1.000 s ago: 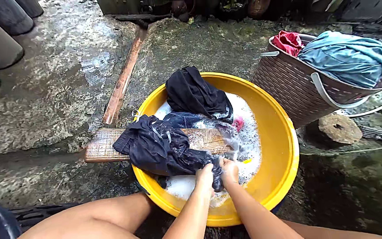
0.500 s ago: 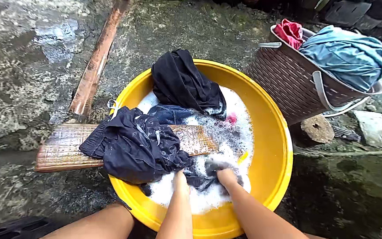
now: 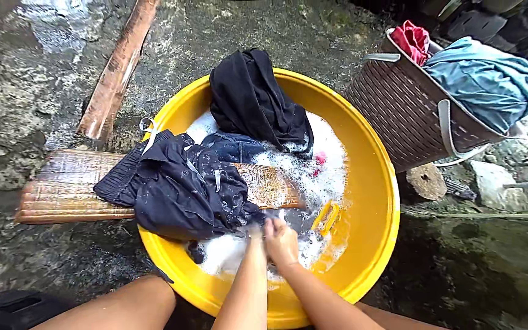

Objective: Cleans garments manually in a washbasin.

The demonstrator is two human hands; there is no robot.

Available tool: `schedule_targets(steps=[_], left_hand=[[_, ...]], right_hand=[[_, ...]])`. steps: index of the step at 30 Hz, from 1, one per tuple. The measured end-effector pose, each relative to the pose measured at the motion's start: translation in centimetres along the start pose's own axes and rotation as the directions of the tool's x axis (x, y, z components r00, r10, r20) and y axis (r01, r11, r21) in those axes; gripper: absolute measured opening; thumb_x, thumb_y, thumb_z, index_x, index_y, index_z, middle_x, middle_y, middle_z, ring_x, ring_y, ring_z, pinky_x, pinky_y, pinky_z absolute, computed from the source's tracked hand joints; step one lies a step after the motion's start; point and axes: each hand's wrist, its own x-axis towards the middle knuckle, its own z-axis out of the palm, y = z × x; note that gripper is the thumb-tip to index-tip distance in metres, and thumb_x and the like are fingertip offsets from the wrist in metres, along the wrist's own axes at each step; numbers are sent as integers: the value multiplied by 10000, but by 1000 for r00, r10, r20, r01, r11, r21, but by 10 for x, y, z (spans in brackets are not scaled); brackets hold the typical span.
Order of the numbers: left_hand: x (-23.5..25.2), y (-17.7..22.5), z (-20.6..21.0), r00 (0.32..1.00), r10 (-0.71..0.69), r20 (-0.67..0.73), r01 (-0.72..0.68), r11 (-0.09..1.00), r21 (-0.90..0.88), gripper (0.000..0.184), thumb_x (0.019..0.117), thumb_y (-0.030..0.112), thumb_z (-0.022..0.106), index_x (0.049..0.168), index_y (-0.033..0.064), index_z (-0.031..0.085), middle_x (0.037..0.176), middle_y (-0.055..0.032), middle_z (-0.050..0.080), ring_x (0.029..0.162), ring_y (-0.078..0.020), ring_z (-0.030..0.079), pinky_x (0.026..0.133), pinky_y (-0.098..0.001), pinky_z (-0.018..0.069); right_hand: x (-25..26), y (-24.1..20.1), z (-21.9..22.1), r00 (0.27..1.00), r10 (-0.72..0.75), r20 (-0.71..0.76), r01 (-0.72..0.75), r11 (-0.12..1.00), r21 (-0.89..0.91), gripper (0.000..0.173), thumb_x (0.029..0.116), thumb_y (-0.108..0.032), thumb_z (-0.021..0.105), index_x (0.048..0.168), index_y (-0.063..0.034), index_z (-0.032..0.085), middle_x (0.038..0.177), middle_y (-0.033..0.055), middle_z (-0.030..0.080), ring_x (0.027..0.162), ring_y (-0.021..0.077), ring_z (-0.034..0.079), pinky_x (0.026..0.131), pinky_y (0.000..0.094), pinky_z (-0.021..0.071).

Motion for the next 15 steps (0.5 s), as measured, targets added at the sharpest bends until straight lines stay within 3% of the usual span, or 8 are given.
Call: schedule_targets(steps=[1,2,5,7,9,11,13,15], left_hand=[[3,-7,6,997,-46,58,44,999,25,435,1124,269,391,1331,-71,566,1305,-268,599,1194,-356,586,1008,-531,483],[3,-9,13,991,-65,115,58,996,61,480,1119,322,401,1344,-68,569,1354,-278,582,1270,-376,558,1060,-569,451],[3,-14,21,973,-80,217,26,970,242,475,1103,323,452,1320,-84,566,1341,-282,584,1278,-351,559,1070,-520,442],[6,-24,22,951,-75,299,-63,901,428,452,1079,293,496,1324,-82,557,1334,-276,594,1274,-347,576,1074,-515,449],[3,-23,21,904,-100,416,-185,784,592,433,1055,302,527,1271,-68,590,1291,-264,616,1233,-353,599,1048,-538,461],[-4,-20,24,815,-174,553,-331,643,690,499,1031,396,577,1271,-39,624,1278,-251,638,1221,-364,612,1049,-577,459],[-10,-16,26,727,-305,615,-461,447,766,591,990,488,618,1312,-8,637,1307,-250,636,1244,-390,598,1052,-635,433],[-6,-12,15,691,-387,610,-495,361,790,644,973,521,635,1378,21,613,1366,-233,615,1306,-387,562,1084,-650,399]], right_hand=[[17,14,-8,997,77,2,-77,995,-69,445,1100,-355,410,1150,-46,727,1120,220,731,1114,385,692,967,592,521],[31,26,-17,989,146,15,-142,978,-151,440,1111,-333,380,1231,-59,703,1216,231,707,1189,394,663,1006,596,502],[50,44,-40,973,208,103,-163,928,-334,364,1104,-222,402,1321,-85,659,1377,222,626,1323,394,573,1074,605,446],[49,47,-58,992,128,21,-117,952,-284,323,1064,-222,493,1257,-104,724,1381,197,620,1330,376,555,1101,603,417],[47,47,-67,1000,-26,3,27,996,-83,304,1046,-243,576,1227,-55,732,1336,209,635,1266,377,587,1078,582,442],[51,51,-60,957,-101,271,75,992,104,478,1018,-355,646,1356,-18,636,1320,219,653,1230,347,627,1082,546,472],[59,61,-41,841,-57,537,21,997,74,669,946,-447,725,1439,-34,542,1360,210,624,1277,309,598,1125,509,442],[62,74,-25,787,40,616,-38,999,-16,668,936,-449,743,1424,-39,543,1335,212,630,1250,308,611,1100,516,459]])
